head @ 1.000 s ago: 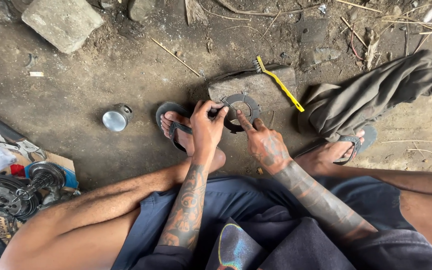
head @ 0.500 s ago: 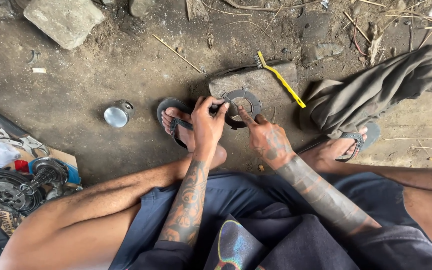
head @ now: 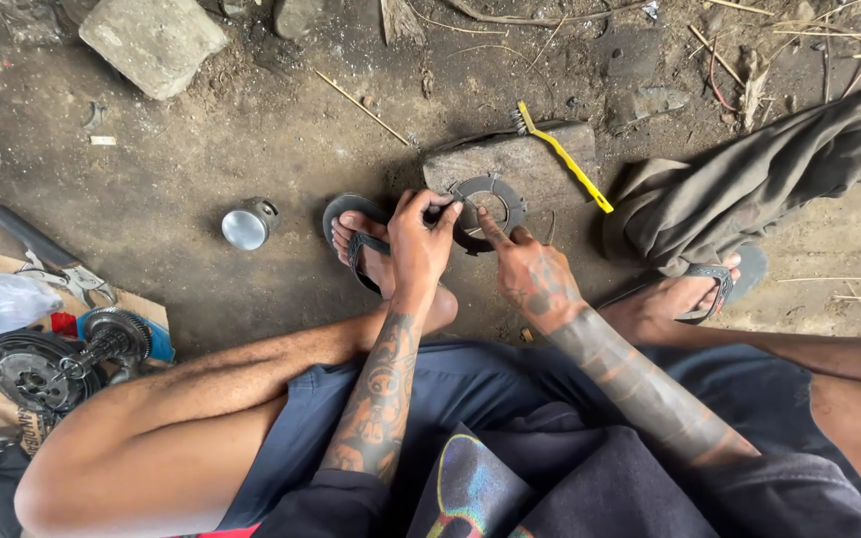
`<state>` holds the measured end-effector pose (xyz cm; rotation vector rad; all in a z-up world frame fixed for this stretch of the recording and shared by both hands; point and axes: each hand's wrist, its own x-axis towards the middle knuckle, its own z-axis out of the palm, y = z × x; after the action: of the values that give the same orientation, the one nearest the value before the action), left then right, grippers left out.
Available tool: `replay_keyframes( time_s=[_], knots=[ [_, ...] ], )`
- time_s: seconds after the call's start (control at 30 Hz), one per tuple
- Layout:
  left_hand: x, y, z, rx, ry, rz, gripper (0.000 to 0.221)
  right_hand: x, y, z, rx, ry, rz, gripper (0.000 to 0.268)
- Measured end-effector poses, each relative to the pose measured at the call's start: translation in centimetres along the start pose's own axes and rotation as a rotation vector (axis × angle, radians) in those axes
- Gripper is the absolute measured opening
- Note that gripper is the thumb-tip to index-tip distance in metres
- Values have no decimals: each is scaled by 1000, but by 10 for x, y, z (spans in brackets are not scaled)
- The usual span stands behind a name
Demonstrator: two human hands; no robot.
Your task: Brushing and cleaning motorcycle clutch plates and housing to remove dirt and debris.
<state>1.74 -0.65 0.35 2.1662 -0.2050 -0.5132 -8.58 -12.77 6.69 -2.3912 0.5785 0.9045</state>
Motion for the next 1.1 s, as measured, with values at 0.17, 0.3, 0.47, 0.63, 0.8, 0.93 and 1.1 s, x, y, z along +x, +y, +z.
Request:
replay_keyframes(
  time_s=[0.17, 0.3, 0.47, 0.63, 0.8, 0.93, 1.1],
  knots=[
    [-2, -6, 2, 35, -8, 12, 13, -1, -9, -7, 40, 0, 9, 66],
    [0, -8, 3, 30, 0, 0, 14, 0, -15, -11, 71, -5, 22, 65],
    [2, -9, 1, 35, -6, 9, 15, -1, -11, -8, 83, 12, 3, 67],
    [2, -18, 5, 19, 11, 42, 16, 17, -1, -1, 90, 120, -84, 67],
    [-3, -1, -2, 15, -78, -80, 50, -8, 24, -53, 634, 491, -247, 54],
    [-2, -6, 5, 181, -65, -71, 53, 1, 57, -35, 663, 567, -317, 50],
    [4, 13, 3, 43, -36, -235, 46, -3, 50, -47, 740, 552, -315, 47]
  ],
)
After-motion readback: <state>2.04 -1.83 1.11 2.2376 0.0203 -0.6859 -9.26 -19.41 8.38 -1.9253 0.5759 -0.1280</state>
